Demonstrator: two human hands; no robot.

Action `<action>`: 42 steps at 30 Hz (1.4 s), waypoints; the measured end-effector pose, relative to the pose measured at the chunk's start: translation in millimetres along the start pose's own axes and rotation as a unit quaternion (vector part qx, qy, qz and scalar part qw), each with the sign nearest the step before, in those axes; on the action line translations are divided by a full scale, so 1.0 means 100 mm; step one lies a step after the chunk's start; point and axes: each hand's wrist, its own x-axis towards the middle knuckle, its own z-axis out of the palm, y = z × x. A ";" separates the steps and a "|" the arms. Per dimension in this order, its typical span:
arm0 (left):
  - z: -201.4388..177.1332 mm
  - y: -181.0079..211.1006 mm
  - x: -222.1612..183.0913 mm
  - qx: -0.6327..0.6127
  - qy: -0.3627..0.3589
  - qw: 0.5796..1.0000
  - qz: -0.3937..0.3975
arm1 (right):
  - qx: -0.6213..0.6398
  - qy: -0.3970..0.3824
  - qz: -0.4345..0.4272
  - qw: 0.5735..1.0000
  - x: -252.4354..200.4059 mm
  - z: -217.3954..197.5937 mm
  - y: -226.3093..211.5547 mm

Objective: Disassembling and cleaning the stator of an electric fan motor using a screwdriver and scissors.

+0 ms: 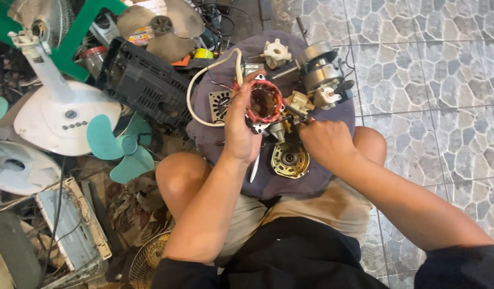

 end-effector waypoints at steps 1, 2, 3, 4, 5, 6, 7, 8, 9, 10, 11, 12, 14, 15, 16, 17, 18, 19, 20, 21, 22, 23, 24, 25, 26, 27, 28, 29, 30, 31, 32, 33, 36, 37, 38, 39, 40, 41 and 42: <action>0.01 0.00 0.00 -0.001 -0.002 1.000 -0.001 | -0.001 -0.001 0.003 1.000 -0.02 0.05 0.03; 0.01 0.00 0.00 0.013 -0.003 1.000 0.001 | -0.003 0.020 -0.003 1.000 -0.04 0.11 0.05; 0.01 0.01 0.01 0.028 -0.003 1.000 0.003 | -0.004 0.041 -0.010 0.999 -0.05 0.16 0.07; 0.02 0.01 0.00 0.027 -0.003 1.000 0.004 | -0.005 0.042 -0.011 0.999 -0.04 0.10 0.07; 0.02 0.01 0.00 0.021 0.000 1.000 0.001 | -0.017 0.074 -0.010 0.997 -0.04 0.04 0.07; 0.03 0.01 0.00 0.014 0.003 1.000 -0.003 | -0.029 0.106 -0.010 0.994 -0.04 -0.02 0.07; 0.04 0.01 0.01 0.013 0.003 1.000 -0.001 | -0.030 0.107 -0.012 0.994 -0.05 0.00 0.07; 0.04 0.01 0.00 0.010 0.006 1.000 0.000 | -0.019 0.110 -0.003 0.994 -0.06 0.03 0.06; 0.05 0.01 0.00 0.008 0.009 1.000 0.002 | -0.008 0.114 0.007 0.993 -0.07 0.05 0.04; 0.04 -0.03 0.01 0.009 0.011 1.000 0.008 | -0.008 0.118 0.001 0.993 -0.10 0.07 0.07; 0.03 -0.06 0.01 -0.012 0.014 1.000 0.008 | 0.015 0.103 0.011 0.994 -0.13 0.09 0.08; 0.00 -0.08 0.03 -0.032 0.017 0.999 0.010 | 0.040 0.090 0.020 0.995 -0.14 0.11 0.09; 0.04 -0.03 0.00 -0.026 0.020 0.999 0.014 | 0.050 0.080 0.028 0.995 -0.13 0.09 0.05; 0.07 -0.02 -0.01 -0.021 0.021 0.999 0.011 | 0.060 0.064 0.042 0.995 -0.14 0.09 0.04; 0.05 -0.02 0.00 -0.021 0.020 0.999 0.014 | 0.059 0.067 0.040 0.995 -0.15 0.15 0.01; 0.03 -0.03 0.01 -0.020 0.019 1.000 0.014 | 0.052 0.070 0.049 0.995 -0.15 0.22 0.00; 0.01 -0.04 0.02 -0.019 0.016 1.000 0.011 | 0.044 0.072 0.059 0.995 -0.17 0.29 -0.02; 0.01 -0.04 0.01 -0.020 0.014 1.000 0.012 | 0.043 0.073 0.061 0.995 -0.17 0.29 -0.02; 0.01 -0.02 0.00 -0.009 0.018 1.000 0.013 | 0.043 0.051 0.068 0.995 -0.17 0.28 -0.02; 0.01 -0.01 0.00 0.001 0.021 1.000 0.014 | 0.043 0.029 0.075 0.996 -0.16 0.28 -0.03; 0.03 0.00 0.00 0.002 0.020 1.000 0.016 | 0.042 0.032 0.074 0.996 -0.17 0.31 0.01; 0.04 0.00 0.00 0.005 0.021 1.000 0.014 | 0.043 0.019 0.072 0.996 -0.17 0.34 0.04; 0.05 0.01 -0.02 0.007 0.024 1.000 0.011 | 0.044 0.004 0.067 0.997 -0.19 0.37 0.05; 0.05 0.01 -0.02 0.006 0.025 1.000 0.013 | 0.043 0.005 0.066 0.997 -0.18 0.34 0.04; 0.07 0.01 -0.02 0.007 0.025 1.000 0.015 | 0.048 0.001 0.066 0.997 -0.18 0.32 0.04; 0.08 0.00 -0.03 0.008 0.025 1.000 0.017 | 0.052 -0.003 0.066 0.996 -0.18 0.29 0.04; 0.06 -0.05 -0.01 0.007 0.029 0.999 0.023 | 0.051 0.000 0.059 0.997 -0.19 0.29 0.03; 0.04 -0.11 0.00 0.009 0.041 0.999 0.032 | 0.040 -0.006 0.074 0.996 -0.20 0.30 0.02; 0.02 -0.16 0.01 0.011 0.054 0.998 0.041 | 0.030 -0.012 0.090 0.995 -0.21 0.30 0.00; 0.03 -0.17 0.01 0.010 0.057 0.997 0.047 | 0.029 -0.010 0.084 0.996 -0.21 0.29 0.00; 0.03 -0.18 0.01 0.010 0.060 0.997 0.045 | 0.048 -0.051 0.108 0.992 -0.20 0.28 0.00; 0.03 -0.20 0.01 0.010 0.062 0.997 0.044 | 0.065 -0.092 0.132 0.985 -0.20 0.27 -0.01; 0.15 -0.06 -0.07 0.010 0.065 0.996 0.052 | 0.084 -0.145 0.162 0.972 -0.16 0.33 -0.02; 0.13 -0.05 -0.07 0.011 0.067 0.996 0.053 | 0.085 -0.145 0.160 0.973 -0.14 0.33 -0.01; 0.12 -0.04 -0.08 0.011 0.063 0.997 0.050 | 0.087 -0.149 0.160 0.972 -0.14 0.33 0.00; 0.11 -0.04 -0.08 0.010 0.060 0.997 0.047 | 0.088 -0.154 0.159 0.971 -0.14 0.33 0.02; 0.08 -0.06 -0.06 0.009 0.059 0.997 0.044 | 0.088 -0.157 0.162 0.970 -0.12 0.29 -0.01; 0.06 -0.08 -0.05 0.009 0.056 0.997 0.044 | 0.069 -0.152 0.154 0.974 -0.10 0.24 -0.03; 0.03 -0.10 -0.04 0.011 0.052 0.998 0.043 | 0.051 -0.148 0.146 0.977 -0.08 0.20 -0.06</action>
